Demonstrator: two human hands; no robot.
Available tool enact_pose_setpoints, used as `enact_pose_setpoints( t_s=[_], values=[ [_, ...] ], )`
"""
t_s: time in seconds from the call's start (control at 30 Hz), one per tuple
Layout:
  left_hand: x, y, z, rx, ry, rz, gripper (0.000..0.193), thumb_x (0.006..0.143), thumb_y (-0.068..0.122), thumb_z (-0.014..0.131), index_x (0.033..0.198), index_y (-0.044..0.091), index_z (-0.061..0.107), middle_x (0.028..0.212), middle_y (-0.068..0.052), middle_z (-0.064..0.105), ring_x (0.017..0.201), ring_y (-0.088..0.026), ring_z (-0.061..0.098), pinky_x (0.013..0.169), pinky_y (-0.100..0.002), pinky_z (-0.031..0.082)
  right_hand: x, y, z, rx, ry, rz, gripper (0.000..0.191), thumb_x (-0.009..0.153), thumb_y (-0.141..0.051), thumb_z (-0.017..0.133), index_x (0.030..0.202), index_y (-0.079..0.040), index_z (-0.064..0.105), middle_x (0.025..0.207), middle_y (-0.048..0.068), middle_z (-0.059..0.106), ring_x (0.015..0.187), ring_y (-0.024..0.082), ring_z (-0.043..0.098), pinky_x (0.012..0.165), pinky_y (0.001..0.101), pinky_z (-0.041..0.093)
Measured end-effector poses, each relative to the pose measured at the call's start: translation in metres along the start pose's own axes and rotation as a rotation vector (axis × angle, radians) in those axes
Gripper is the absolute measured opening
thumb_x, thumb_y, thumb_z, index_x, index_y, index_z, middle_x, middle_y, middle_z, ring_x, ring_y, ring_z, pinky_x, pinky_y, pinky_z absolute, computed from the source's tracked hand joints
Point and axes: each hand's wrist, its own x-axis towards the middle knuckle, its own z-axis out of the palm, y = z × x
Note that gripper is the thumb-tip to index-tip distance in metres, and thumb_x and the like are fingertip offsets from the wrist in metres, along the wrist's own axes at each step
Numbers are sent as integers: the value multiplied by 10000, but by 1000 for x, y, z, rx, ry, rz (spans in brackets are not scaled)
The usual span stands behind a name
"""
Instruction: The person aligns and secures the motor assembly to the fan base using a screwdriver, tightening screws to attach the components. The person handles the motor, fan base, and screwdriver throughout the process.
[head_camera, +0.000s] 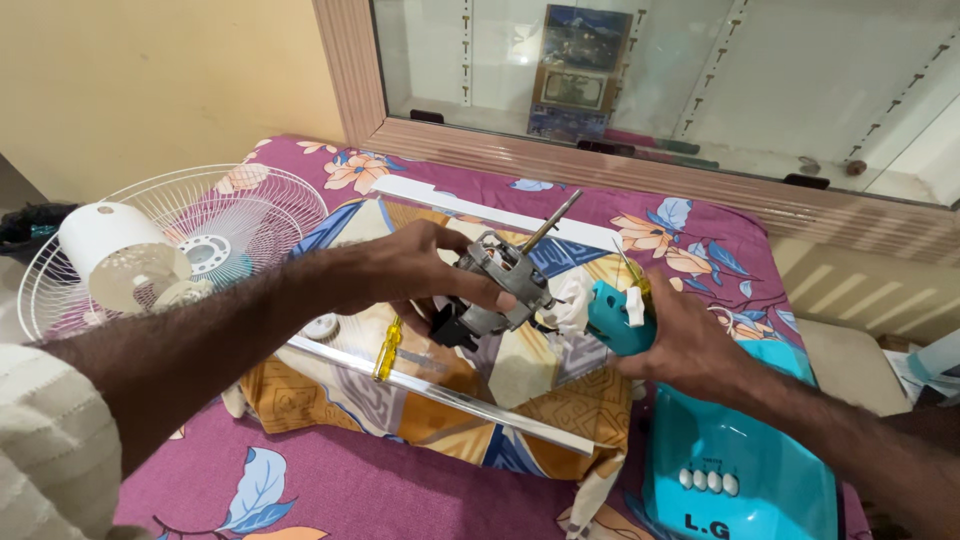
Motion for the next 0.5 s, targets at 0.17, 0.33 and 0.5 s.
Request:
enact_pose_setpoints(
  t_s=[0.17, 0.33, 0.5],
  values=[
    [-10, -3, 2, -23, 3, -29, 977, 593, 599, 778, 1317, -34, 605, 1055, -239, 788, 810, -325, 813, 698, -364, 702, -6, 3, 3, 6, 26, -76, 658, 600, -201, 904, 1092, -34, 501, 957, 158, 708, 924, 283, 741, 819, 442, 580],
    [-16, -4, 1, -33, -3, -2, 990, 574, 595, 810, 1356, 42, 560, 1059, -230, 764, 803, -299, 812, 724, -346, 695, -11, 1, -3, -5, 107, -190, 754, 533, -173, 929, 1137, -39, 498, 941, 168, 688, 928, 325, 706, 805, 451, 556],
    [-25, -4, -1, -90, 9, 21, 973, 598, 577, 801, 1343, 1, 555, 984, -237, 801, 767, -280, 823, 718, -339, 700, -11, -5, -18, -39, 60, -82, 776, 552, -188, 901, 1179, -35, 470, 878, 176, 712, 871, 335, 732, 783, 461, 561]
  ],
)
